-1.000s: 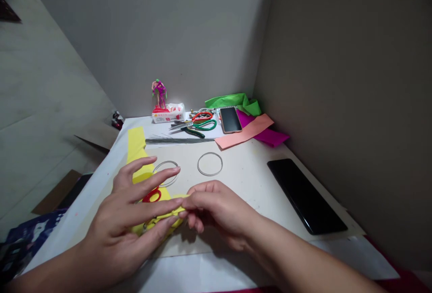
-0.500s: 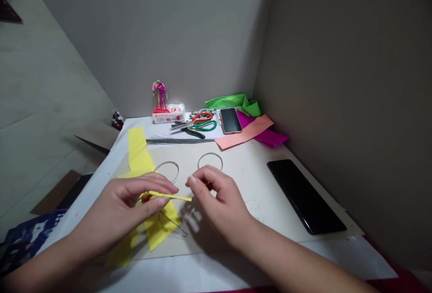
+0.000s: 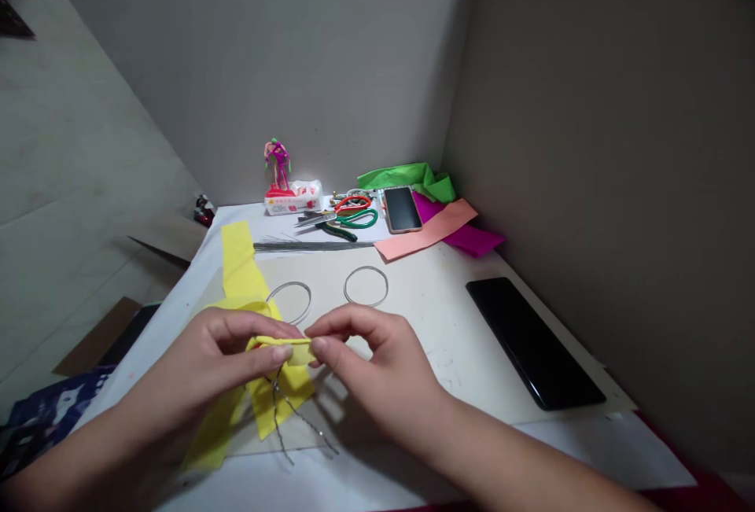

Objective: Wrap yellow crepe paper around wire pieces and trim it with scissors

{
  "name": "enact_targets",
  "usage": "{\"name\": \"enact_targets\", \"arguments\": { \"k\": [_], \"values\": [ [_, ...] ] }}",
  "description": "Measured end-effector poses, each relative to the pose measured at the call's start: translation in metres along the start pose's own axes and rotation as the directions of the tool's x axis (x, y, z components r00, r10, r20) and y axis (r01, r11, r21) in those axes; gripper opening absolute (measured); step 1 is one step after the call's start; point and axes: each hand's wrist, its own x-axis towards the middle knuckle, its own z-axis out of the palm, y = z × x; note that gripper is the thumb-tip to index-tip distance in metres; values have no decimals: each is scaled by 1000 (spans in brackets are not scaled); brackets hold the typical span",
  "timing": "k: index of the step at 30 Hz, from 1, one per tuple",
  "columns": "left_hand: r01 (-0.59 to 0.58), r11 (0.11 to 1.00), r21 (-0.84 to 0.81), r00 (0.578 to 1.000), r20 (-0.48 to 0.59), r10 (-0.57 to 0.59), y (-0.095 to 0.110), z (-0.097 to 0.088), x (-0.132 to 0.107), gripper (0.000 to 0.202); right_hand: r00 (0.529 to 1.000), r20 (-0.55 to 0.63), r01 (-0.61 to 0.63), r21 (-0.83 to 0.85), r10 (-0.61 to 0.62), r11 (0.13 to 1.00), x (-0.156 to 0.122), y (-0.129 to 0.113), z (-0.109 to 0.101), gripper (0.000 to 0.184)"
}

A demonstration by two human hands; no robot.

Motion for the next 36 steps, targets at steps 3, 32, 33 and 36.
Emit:
{"name": "enact_targets", "arguments": {
  "k": [3,32,33,36],
  "values": [
    [42,994,-105,999,23,-39,-2,-2,0,18,995,97,-38,129,26,991,-1,0,-4,11],
    [154,946,-285,978,183,-103,-7,3,5,18,742,130,610,-538,-658,582,1,6,-2,11],
    [145,956,-253,979,177,-102,-7,3,5,17,752,124,601,-530,-647,598,1,6,-2,10],
    [83,990,-117,987,143,-66,-5,4,5,14,787,105,571,-497,-608,653,0,6,0,6]
  ]
}}
